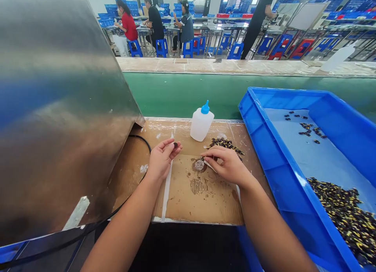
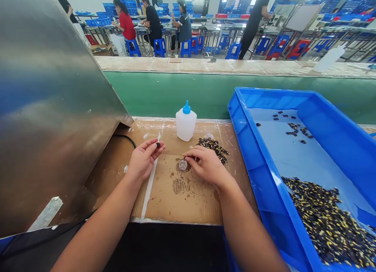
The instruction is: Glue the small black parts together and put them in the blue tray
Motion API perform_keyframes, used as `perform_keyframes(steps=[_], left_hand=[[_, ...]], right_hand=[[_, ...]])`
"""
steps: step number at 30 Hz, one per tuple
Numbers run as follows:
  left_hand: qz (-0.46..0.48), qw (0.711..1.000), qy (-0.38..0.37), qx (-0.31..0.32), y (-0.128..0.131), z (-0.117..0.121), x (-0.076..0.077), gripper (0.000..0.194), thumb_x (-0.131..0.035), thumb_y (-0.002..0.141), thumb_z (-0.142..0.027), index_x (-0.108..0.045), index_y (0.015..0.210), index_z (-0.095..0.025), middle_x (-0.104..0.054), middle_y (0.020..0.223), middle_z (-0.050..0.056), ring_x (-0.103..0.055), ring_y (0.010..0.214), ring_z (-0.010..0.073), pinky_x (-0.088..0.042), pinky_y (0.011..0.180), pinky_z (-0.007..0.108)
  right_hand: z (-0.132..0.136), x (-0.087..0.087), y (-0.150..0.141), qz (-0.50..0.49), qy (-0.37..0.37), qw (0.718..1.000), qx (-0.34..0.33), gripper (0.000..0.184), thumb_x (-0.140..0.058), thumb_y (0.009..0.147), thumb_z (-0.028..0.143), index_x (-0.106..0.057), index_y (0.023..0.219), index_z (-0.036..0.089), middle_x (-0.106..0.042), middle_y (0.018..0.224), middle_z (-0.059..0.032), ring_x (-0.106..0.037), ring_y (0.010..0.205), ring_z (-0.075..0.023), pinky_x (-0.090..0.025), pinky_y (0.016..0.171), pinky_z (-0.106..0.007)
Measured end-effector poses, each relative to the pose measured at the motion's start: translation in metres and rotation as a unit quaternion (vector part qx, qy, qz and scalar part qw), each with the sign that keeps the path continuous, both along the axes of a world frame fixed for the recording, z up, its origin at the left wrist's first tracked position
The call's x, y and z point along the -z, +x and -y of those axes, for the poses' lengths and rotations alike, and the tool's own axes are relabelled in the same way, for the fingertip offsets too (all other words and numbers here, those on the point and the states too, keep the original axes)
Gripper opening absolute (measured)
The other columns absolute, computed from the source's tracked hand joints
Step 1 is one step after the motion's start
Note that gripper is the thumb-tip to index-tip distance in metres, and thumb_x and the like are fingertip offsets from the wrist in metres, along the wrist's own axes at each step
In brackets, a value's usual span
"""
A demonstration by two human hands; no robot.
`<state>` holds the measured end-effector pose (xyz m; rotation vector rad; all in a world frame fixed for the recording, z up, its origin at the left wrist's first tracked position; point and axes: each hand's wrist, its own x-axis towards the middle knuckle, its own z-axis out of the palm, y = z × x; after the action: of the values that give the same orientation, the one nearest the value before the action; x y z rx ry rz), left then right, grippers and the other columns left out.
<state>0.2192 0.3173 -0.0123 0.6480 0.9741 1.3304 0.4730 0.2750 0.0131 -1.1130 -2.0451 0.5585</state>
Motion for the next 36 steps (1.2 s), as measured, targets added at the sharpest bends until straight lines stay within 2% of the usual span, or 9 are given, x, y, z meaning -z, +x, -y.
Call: perform_keyframes(steps=[5, 9, 12, 14, 18, 23, 26, 30, 36], left_hand=[[-0.057, 0.998, 0.033, 0.014, 0.004, -0.004, 0.007, 0.056, -0.099, 0.07, -0.038, -0.073, 0.112, -0.011, -0.08, 0.096, 0.013, -0.078, 0.081, 0.0203, -0.067, 0.081, 0.032], [-0.135, 0.988, 0.065, 0.021, 0.001, -0.004, 0.014, 0.05, -0.097, 0.071, -0.047, -0.076, 0.098, -0.012, -0.078, 0.092, 0.013, -0.078, 0.081, 0.0228, -0.066, 0.085, 0.036], [-0.236, 0.965, 0.103, 0.044, 0.0, -0.003, 0.018, 0.03, -0.087, 0.083, -0.039, -0.079, 0.101, -0.015, -0.079, 0.096, 0.012, -0.077, 0.086, 0.0239, -0.064, 0.089, 0.038], [-0.358, 0.914, 0.18, 0.054, -0.001, -0.002, 0.019, 0.014, -0.074, 0.091, -0.026, -0.081, 0.101, -0.02, -0.079, 0.101, 0.01, -0.075, 0.093, 0.0238, -0.062, 0.093, 0.039], [-0.544, 0.766, 0.331, 0.087, -0.002, 0.0, 0.022, 0.031, -0.056, 0.094, -0.01, -0.081, 0.105, -0.023, -0.076, 0.109, 0.009, -0.07, 0.102, 0.0224, -0.058, 0.096, 0.037], [-0.646, 0.666, 0.349, 0.131, -0.003, 0.001, 0.028, 0.034, -0.05, 0.098, -0.009, -0.078, 0.114, -0.017, -0.074, 0.108, 0.013, -0.067, 0.105, 0.0275, -0.057, 0.097, 0.042], [-0.669, 0.653, 0.333, 0.128, -0.004, 0.001, 0.029, 0.034, -0.049, 0.1, -0.009, -0.076, 0.118, -0.016, -0.075, 0.11, 0.014, -0.068, 0.104, 0.0288, -0.056, 0.095, 0.042], [-0.678, 0.649, 0.318, 0.135, -0.005, 0.001, 0.027, 0.026, -0.054, 0.101, -0.012, -0.079, 0.108, -0.019, -0.076, 0.104, 0.012, -0.069, 0.098, 0.0282, -0.056, 0.089, 0.041], [-0.685, 0.632, 0.337, 0.133, -0.004, 0.002, 0.027, 0.025, -0.055, 0.102, -0.013, -0.079, 0.106, -0.019, -0.074, 0.1, 0.01, -0.067, 0.098, 0.0265, -0.055, 0.088, 0.039]], right_hand=[[0.001, -0.001, 0.0, 0.003, -0.003, 1.0, -0.001, 0.017, -0.062, 0.104, 0.025, -0.078, 0.109, 0.023, -0.078, 0.098, -0.0054, -0.071, 0.087, -0.0187, -0.056, 0.078, -0.034], [0.001, -0.001, 0.001, 0.003, -0.006, 1.0, 0.008, 0.017, -0.063, 0.104, 0.026, -0.079, 0.11, 0.024, -0.078, 0.1, -0.0062, -0.071, 0.088, -0.0194, -0.056, 0.077, -0.034], [0.001, -0.001, 0.002, 0.016, -0.014, 1.0, 0.002, 0.018, -0.062, 0.104, 0.026, -0.079, 0.109, 0.024, -0.077, 0.098, -0.0058, -0.07, 0.085, -0.0189, -0.055, 0.076, -0.034], [0.001, 0.0, 0.003, 0.025, -0.02, 0.999, -0.011, 0.019, -0.062, 0.104, 0.024, -0.08, 0.11, 0.024, -0.077, 0.098, -0.0053, -0.07, 0.086, -0.0187, -0.054, 0.077, -0.034], [0.002, 0.001, 0.001, 0.038, -0.019, 0.999, -0.021, 0.021, -0.062, 0.104, 0.022, -0.08, 0.114, 0.025, -0.076, 0.1, -0.005, -0.07, 0.088, -0.0184, -0.055, 0.081, -0.034], [0.004, 0.001, -0.001, 0.058, -0.009, 0.998, -0.018, 0.023, -0.06, 0.105, 0.022, -0.08, 0.115, 0.025, -0.075, 0.102, -0.0064, -0.071, 0.089, -0.019, -0.057, 0.083, -0.035], [0.004, 0.002, -0.001, 0.072, -0.001, 0.997, -0.018, 0.024, -0.059, 0.105, 0.021, -0.08, 0.115, 0.024, -0.074, 0.102, -0.007, -0.071, 0.089, -0.0198, -0.057, 0.084, -0.036], [0.004, 0.002, -0.002, 0.085, 0.01, 0.996, -0.017, 0.024, -0.059, 0.105, 0.02, -0.08, 0.116, 0.023, -0.074, 0.102, -0.0072, -0.071, 0.089, -0.0198, -0.057, 0.083, -0.035], [0.006, 0.0, -0.003, 0.086, 0.008, 0.996, -0.015, 0.024, -0.059, 0.105, 0.019, -0.079, 0.116, 0.024, -0.074, 0.102, -0.0067, -0.071, 0.089, -0.0196, -0.057, 0.082, -0.035]])
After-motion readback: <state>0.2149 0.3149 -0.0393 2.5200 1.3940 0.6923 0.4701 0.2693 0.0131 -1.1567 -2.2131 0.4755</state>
